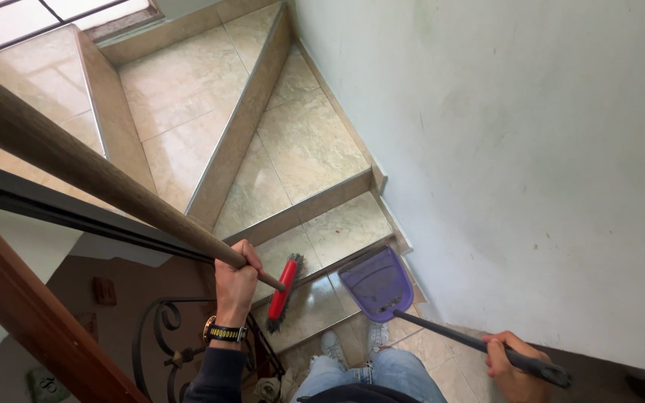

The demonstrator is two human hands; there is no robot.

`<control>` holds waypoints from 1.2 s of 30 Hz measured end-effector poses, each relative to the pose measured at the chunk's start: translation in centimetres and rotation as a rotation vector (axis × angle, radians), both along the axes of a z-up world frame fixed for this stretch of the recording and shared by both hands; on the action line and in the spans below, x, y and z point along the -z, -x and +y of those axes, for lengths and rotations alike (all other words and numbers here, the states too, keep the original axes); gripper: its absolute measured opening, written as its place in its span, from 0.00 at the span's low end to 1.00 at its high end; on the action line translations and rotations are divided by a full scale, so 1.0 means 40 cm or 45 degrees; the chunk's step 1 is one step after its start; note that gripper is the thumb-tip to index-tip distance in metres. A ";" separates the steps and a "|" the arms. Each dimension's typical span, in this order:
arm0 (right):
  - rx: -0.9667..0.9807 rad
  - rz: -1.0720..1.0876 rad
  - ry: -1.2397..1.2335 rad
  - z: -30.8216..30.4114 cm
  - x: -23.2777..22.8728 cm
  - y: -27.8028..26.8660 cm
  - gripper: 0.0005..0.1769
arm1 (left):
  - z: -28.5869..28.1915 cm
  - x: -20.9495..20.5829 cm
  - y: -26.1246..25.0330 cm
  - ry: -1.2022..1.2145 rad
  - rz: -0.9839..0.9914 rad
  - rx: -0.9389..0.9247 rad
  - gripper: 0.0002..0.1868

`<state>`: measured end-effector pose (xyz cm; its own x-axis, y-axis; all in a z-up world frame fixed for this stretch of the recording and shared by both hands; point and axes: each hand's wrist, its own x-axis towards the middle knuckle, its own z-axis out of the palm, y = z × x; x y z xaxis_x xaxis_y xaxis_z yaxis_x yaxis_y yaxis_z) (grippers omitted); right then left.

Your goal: Sweeping debris from a tiled staircase using a broom and a dustpan while moving down the steps.

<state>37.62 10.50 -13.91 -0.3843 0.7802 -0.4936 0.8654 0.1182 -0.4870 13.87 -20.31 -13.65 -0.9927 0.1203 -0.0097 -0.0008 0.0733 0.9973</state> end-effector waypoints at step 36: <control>-0.287 0.021 -0.183 -0.019 0.314 0.158 0.15 | -0.021 0.016 0.005 0.021 -0.010 -0.018 0.16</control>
